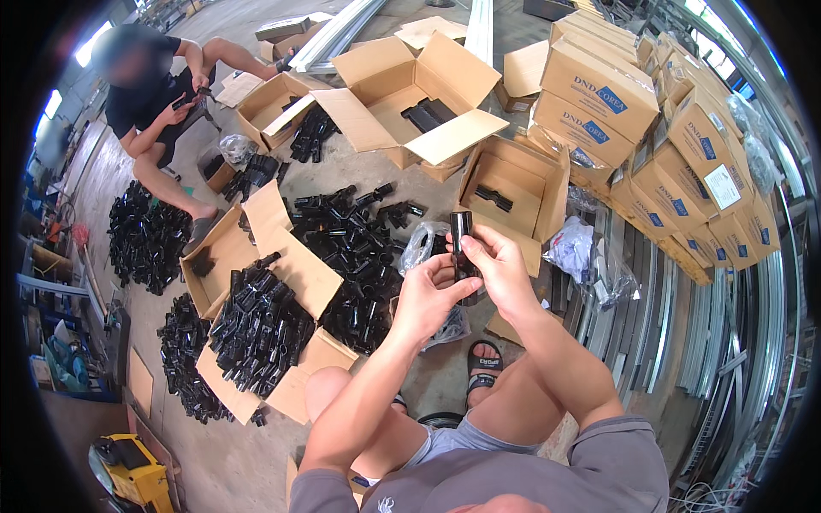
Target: The person handles black plastic components on the floor, picking them up, rotating them, and placing them into cardboard boxes.
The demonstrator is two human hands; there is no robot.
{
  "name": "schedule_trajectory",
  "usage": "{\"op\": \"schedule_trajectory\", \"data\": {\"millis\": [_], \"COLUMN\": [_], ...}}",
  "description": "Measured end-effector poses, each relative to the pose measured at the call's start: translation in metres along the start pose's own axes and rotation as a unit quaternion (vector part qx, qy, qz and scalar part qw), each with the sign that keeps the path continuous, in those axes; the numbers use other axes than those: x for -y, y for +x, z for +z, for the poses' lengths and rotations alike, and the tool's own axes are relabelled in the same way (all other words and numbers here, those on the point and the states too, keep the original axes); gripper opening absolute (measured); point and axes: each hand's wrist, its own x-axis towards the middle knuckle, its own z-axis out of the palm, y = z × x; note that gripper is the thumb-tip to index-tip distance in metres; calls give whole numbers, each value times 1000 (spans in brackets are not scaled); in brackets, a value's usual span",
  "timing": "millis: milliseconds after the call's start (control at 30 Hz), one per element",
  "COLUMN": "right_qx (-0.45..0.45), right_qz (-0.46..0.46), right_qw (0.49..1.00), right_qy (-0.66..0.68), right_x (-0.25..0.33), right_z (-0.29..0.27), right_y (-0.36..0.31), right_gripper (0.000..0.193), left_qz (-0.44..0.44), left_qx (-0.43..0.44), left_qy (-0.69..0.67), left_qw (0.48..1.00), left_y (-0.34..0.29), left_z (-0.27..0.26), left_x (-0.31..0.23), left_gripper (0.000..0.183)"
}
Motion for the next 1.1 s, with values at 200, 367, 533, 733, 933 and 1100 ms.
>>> {"op": "schedule_trajectory", "data": {"millis": [200, 367, 533, 733, 933, 1100], "right_qx": [-8, -11, -12, 24, 30, 11], "right_qz": [5, 8, 48, 80, 69, 56], "right_qw": [1000, 1000, 998, 995, 995, 996], "right_qy": [15, 19, 49, 54, 63, 61], "right_x": [-1, 1, 7, 11, 11, 10], "right_z": [1, 2, -1, -16, -18, -17], "right_y": [1, 0, -2, 0, -2, -4], "right_gripper": [25, 26, 28, 30, 29, 29], "left_qz": [-34, -27, -23, -11, -7, -49], "left_qx": [5, 5, 2, 25, 37, 68], "left_qy": [-19, -44, -28, 24, 63, 66], "left_qw": [999, 999, 999, 999, 997, 994], "left_y": [-3, -4, -4, -5, -5, -9], "left_z": [-1, -1, -4, -6, -7, -5], "left_x": [-3, 1, -2, -5, 1, -2], "left_gripper": [44, 44, 46, 48, 46, 39]}}
